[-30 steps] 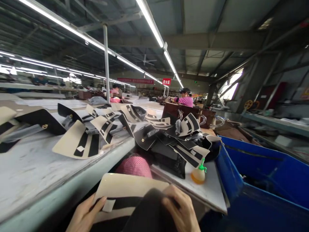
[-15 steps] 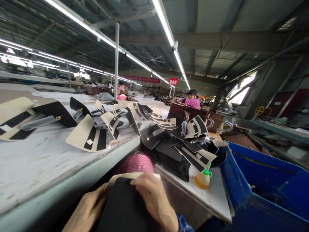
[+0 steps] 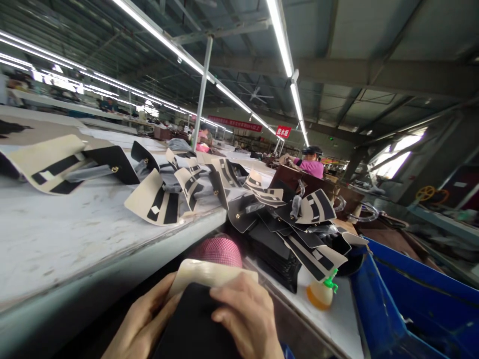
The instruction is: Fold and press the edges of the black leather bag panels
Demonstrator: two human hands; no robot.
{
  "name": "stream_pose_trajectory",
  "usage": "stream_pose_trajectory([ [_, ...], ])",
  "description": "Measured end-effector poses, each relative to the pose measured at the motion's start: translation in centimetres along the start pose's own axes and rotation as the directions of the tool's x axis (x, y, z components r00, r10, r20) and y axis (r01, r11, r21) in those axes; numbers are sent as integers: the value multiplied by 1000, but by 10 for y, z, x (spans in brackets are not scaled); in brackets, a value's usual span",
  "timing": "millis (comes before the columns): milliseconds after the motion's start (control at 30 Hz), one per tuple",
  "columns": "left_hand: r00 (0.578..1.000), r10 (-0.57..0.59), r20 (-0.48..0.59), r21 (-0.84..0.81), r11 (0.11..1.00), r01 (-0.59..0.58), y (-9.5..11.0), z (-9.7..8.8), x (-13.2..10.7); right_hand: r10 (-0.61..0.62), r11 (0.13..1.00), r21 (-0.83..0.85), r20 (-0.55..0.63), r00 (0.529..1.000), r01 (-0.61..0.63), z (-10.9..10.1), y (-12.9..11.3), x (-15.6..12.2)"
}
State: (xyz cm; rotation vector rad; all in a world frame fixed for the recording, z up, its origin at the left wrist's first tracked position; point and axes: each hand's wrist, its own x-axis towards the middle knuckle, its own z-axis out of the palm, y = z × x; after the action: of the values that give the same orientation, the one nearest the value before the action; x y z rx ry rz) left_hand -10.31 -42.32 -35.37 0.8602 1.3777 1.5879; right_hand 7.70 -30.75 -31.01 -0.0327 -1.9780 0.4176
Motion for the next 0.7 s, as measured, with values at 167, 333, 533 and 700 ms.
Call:
stream_pose_trajectory([
  [167, 996, -12, -86, -69, 998, 6, -17, -2, -3, 3, 998, -59, 8, 1000, -3, 11, 1, 3],
  [333, 998, -15, -54, -104, 995, 10, -16, 0, 1, 32, 995, -96, -11, 999, -33, 13, -1, -2],
  [533, 998, -60, 10, -122, 991, 61, -27, -8, 11, 29, 995, -91, -34, 999, -32, 17, 2, -5],
  [700, 996, 11, -91, -63, 998, -17, -27, -5, 3, 9, 996, -90, -46, 999, -13, 19, -3, -10],
])
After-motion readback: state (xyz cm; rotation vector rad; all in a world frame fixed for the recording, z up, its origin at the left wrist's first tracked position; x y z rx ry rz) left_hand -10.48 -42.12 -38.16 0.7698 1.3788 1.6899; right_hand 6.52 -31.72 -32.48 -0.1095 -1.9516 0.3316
